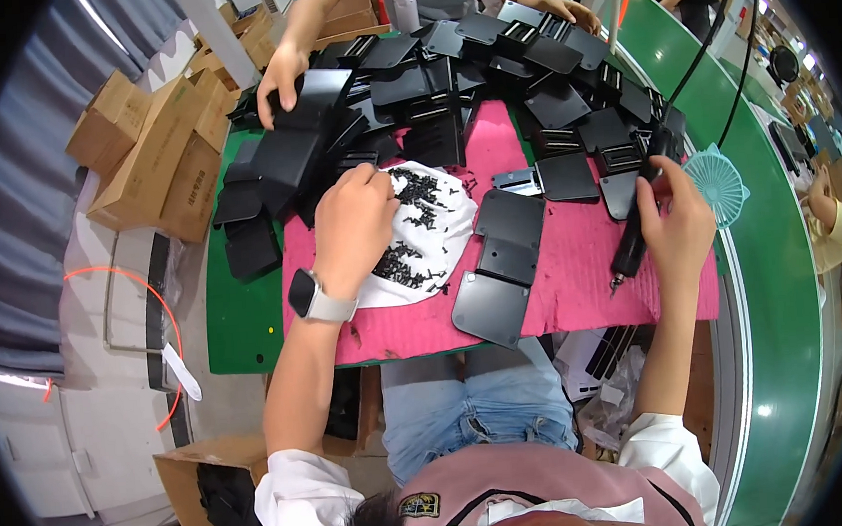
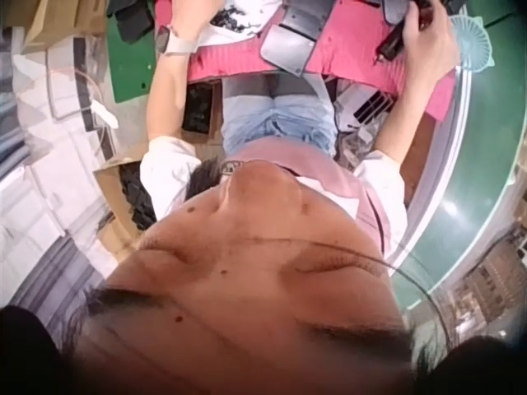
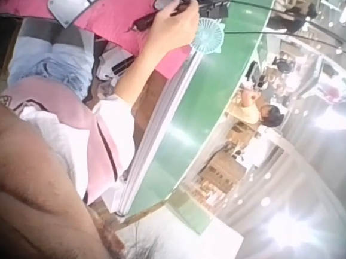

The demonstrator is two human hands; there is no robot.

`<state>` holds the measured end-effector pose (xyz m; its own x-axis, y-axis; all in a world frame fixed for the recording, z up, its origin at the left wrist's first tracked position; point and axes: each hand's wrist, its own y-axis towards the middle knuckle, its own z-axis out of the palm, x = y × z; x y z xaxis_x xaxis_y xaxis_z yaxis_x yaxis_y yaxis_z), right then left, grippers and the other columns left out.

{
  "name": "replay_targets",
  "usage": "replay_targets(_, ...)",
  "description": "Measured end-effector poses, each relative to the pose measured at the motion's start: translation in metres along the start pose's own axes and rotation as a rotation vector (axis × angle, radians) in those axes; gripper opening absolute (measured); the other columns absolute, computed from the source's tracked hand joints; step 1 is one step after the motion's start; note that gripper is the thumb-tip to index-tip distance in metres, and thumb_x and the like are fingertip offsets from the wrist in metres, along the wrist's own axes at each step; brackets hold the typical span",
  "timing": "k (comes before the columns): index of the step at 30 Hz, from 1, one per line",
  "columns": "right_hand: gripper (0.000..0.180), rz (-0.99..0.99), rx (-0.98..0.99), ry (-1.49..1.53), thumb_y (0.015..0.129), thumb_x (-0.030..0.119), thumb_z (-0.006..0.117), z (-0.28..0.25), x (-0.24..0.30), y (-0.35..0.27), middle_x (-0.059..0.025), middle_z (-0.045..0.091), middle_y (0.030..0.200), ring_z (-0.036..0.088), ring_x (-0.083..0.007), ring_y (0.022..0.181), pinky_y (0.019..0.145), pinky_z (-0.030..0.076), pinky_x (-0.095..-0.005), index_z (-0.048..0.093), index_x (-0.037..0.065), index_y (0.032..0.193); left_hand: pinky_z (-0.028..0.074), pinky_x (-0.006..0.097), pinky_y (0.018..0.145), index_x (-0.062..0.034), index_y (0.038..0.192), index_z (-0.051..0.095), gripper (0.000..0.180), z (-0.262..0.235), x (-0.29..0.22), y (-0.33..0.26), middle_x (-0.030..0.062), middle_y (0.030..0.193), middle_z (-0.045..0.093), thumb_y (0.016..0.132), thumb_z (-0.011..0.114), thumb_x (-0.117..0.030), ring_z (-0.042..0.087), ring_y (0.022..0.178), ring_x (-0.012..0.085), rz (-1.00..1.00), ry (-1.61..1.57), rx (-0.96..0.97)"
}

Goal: Assembling plastic components by manually positioning parts and using an electric screwdriver to secure them with screws.

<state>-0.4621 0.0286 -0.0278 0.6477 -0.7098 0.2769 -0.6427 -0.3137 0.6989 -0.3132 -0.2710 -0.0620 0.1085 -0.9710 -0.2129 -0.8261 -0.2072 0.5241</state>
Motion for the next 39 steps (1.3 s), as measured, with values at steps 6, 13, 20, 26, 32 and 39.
replay_targets(6, 0.056, 0.134, 0.051, -0.434, 0.075, 0.045, 0.068, 0.014, -0.006, 0.007, -0.0144, 0.065, 0.076, 0.065, -0.0335, 0.069, 0.058, 0.05, -0.04, 0.057, 0.0, 0.107, 0.044, 0.033, 0.054, 0.0003, 0.077, 0.058, 0.011, -0.005, 0.005, -0.007, 0.0102, 0.07, 0.056, 0.077, 0.067, -0.006, 0.057, 0.06, 0.0251, -0.051, -0.141, -0.124)
replay_targets(13, 0.06, 0.241, 0.178, -0.09, 0.069, 0.038, 0.068, 0.035, -0.028, 0.013, -0.0153, 0.063, 0.066, 0.065, -0.0277, 0.064, 0.058, 0.049, -0.0362, 0.055, -0.006, 0.108, 0.046, 0.026, 0.057, 0.0031, 0.081, 0.061, 0.007, -0.009, 0.005, -0.009, 0.0088, 0.073, 0.063, 0.08, 0.064, -0.003, 0.059, 0.06, 0.0144, -0.155, -0.37, -0.165)
replay_targets(20, 0.053, 0.345, 0.413, 1.721, 0.077, 0.026, 0.051, 0.008, 0.029, 0.029, -0.0131, 0.058, 0.081, 0.056, -0.0201, 0.059, 0.058, 0.045, -0.0291, 0.048, -0.005, 0.121, 0.048, 0.021, 0.062, 0.0018, 0.091, 0.063, 0.008, -0.012, -0.019, -0.013, 0.0032, 0.077, 0.064, 0.083, 0.062, 0.0, 0.059, 0.066, 0.0079, -0.281, -1.14, 0.03)
replay_targets(26, 0.063, 0.103, 0.477, 2.044, 0.082, 0.037, 0.054, -0.023, 0.095, 0.049, -0.0057, 0.048, 0.074, 0.049, -0.0148, 0.052, 0.06, 0.043, -0.0306, 0.04, -0.002, 0.129, 0.052, 0.025, 0.067, 0.0032, 0.094, 0.061, 0.013, -0.01, -0.059, -0.026, 0.0094, 0.081, 0.066, 0.086, 0.064, -0.007, 0.064, 0.071, 0.0139, -0.265, -1.532, 0.128)
replay_targets(32, 0.06, -0.176, 0.401, 2.192, 0.086, 0.05, 0.054, -0.01, 0.098, 0.045, 0.0001, 0.045, 0.068, 0.045, -0.0104, 0.048, 0.06, 0.041, -0.0292, 0.044, 0.003, 0.122, 0.054, 0.026, 0.068, 0.0032, 0.09, 0.061, 0.012, -0.003, -0.064, -0.032, 0.0103, 0.082, 0.066, 0.082, 0.068, -0.003, 0.065, 0.073, 0.0157, -0.286, -1.666, 0.096)
replay_targets(39, 0.05, -0.244, 0.462, 2.224, 0.087, 0.048, 0.053, -0.002, 0.1, 0.042, -0.0004, 0.046, 0.068, 0.045, -0.0104, 0.049, 0.063, 0.041, -0.0293, 0.047, 0.006, 0.113, 0.054, 0.025, 0.068, 0.0029, 0.086, 0.062, 0.012, -0.005, -0.06, -0.035, 0.0095, 0.08, 0.066, 0.077, 0.07, 0.002, 0.065, 0.074, 0.0142, -0.304, -1.615, 0.113)
